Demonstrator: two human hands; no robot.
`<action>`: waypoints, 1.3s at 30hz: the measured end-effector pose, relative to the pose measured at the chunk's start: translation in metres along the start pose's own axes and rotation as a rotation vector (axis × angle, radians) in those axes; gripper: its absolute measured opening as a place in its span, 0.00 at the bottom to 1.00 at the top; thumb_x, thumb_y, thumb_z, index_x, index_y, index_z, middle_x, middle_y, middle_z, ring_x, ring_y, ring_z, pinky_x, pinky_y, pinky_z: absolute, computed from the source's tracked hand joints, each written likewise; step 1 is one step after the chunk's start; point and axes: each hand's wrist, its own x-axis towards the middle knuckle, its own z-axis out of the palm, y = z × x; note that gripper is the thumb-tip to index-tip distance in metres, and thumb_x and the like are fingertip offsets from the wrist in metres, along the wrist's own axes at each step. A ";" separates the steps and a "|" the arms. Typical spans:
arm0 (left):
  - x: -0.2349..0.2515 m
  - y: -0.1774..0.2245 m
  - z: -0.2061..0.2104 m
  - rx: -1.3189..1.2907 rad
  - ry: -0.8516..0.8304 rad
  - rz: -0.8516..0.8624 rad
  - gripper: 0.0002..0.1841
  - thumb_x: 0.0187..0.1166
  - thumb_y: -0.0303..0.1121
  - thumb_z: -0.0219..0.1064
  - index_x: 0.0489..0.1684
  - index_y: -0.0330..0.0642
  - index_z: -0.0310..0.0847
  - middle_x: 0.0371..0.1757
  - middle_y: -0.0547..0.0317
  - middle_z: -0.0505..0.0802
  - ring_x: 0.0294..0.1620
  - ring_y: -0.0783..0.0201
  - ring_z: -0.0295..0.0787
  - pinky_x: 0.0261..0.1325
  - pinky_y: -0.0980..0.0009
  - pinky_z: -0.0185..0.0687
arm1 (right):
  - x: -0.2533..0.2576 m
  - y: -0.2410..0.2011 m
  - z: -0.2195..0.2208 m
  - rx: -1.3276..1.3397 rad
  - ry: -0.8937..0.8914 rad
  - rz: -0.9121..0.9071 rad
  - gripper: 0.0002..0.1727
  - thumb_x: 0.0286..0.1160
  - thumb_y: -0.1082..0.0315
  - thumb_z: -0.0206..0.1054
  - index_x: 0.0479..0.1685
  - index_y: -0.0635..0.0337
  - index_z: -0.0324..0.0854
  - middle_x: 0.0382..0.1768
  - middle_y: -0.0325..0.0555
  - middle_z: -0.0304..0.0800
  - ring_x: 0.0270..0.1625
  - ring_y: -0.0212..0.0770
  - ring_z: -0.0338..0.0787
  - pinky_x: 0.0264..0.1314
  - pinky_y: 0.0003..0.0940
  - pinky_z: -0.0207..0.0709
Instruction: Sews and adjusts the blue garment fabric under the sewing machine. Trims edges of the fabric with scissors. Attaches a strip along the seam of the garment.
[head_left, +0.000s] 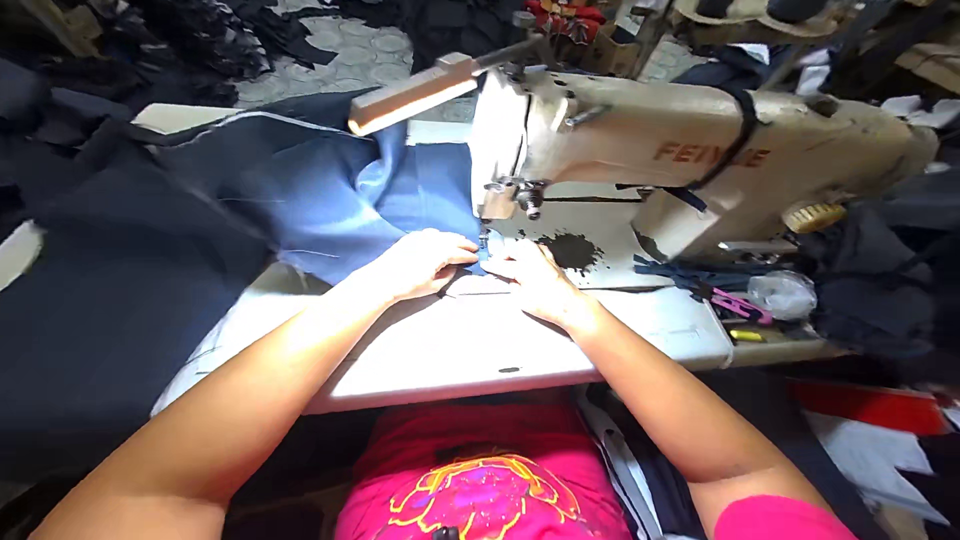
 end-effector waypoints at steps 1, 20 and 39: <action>0.004 0.010 -0.003 0.038 -0.038 -0.046 0.19 0.71 0.22 0.62 0.59 0.36 0.90 0.69 0.45 0.90 0.70 0.43 0.87 0.71 0.42 0.78 | 0.000 -0.001 0.002 0.003 -0.001 0.011 0.25 0.73 0.77 0.62 0.68 0.47 0.89 0.65 0.56 0.87 0.76 0.60 0.78 0.78 0.65 0.65; -0.012 -0.011 0.055 0.068 0.198 -0.174 0.24 0.81 0.39 0.50 0.57 0.34 0.89 0.65 0.38 0.91 0.67 0.35 0.88 0.66 0.33 0.77 | -0.213 0.089 -0.111 -0.240 0.610 1.036 0.14 0.76 0.76 0.62 0.52 0.62 0.92 0.63 0.64 0.87 0.72 0.66 0.81 0.72 0.66 0.72; -0.009 0.002 0.047 0.079 0.212 -0.175 0.23 0.81 0.35 0.50 0.57 0.33 0.90 0.65 0.40 0.91 0.68 0.37 0.88 0.68 0.34 0.77 | -0.180 0.110 -0.139 -0.315 0.144 1.471 0.18 0.69 0.67 0.74 0.55 0.68 0.86 0.61 0.66 0.88 0.67 0.65 0.87 0.60 0.68 0.79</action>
